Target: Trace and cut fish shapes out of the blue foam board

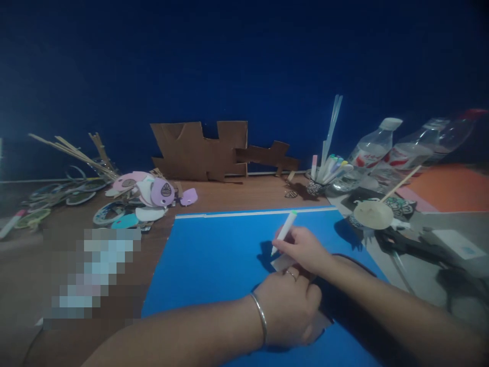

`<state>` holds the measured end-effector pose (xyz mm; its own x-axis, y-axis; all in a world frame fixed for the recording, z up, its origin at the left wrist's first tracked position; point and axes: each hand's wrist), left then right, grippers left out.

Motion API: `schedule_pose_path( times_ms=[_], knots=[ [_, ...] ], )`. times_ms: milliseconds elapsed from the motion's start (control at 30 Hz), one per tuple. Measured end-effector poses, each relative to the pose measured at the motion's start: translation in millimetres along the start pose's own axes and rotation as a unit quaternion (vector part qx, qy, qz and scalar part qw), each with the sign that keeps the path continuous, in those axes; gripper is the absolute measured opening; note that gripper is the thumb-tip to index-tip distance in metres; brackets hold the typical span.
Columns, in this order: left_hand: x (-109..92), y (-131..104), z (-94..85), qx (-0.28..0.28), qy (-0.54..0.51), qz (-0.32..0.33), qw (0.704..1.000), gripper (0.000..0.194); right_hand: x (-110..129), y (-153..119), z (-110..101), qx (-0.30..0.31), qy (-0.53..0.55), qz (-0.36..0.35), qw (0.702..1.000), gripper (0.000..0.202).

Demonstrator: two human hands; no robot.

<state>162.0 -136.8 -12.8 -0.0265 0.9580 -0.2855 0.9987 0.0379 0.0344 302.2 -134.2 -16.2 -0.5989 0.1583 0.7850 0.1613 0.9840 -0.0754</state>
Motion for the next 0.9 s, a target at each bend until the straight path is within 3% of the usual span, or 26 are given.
schedule_pose_path(
  times_ms=[233, 500, 900],
  knots=[
    [3.7, 1.1, 1.4, 0.008, -0.007, 0.03, 1.0, 0.036, -5.1, -6.2, 6.6, -0.023, -0.033, -0.036, 0.999, 0.018],
    [2.5, 0.8, -2.7, 0.028, -0.013, 0.023, 0.999, 0.033, -3.0, -7.7, 6.4, 0.001, -0.046, -0.039, 0.998, 0.018],
    [2.0, -0.1, -1.4, 0.013, -0.001, 0.026, 1.0, 0.036, -4.5, -7.4, 7.7, 0.008, -0.059, -0.038, 0.997, 0.017]
  ],
)
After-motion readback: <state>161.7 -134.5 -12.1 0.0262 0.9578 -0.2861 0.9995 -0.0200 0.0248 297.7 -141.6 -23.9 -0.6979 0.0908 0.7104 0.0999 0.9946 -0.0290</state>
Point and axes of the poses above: each hand's wrist, its own y-axis towards the middle knuckle, its own z-axis out of the palm, x = y × z, and after that the axes turned 12 degrees about -y, right-handed
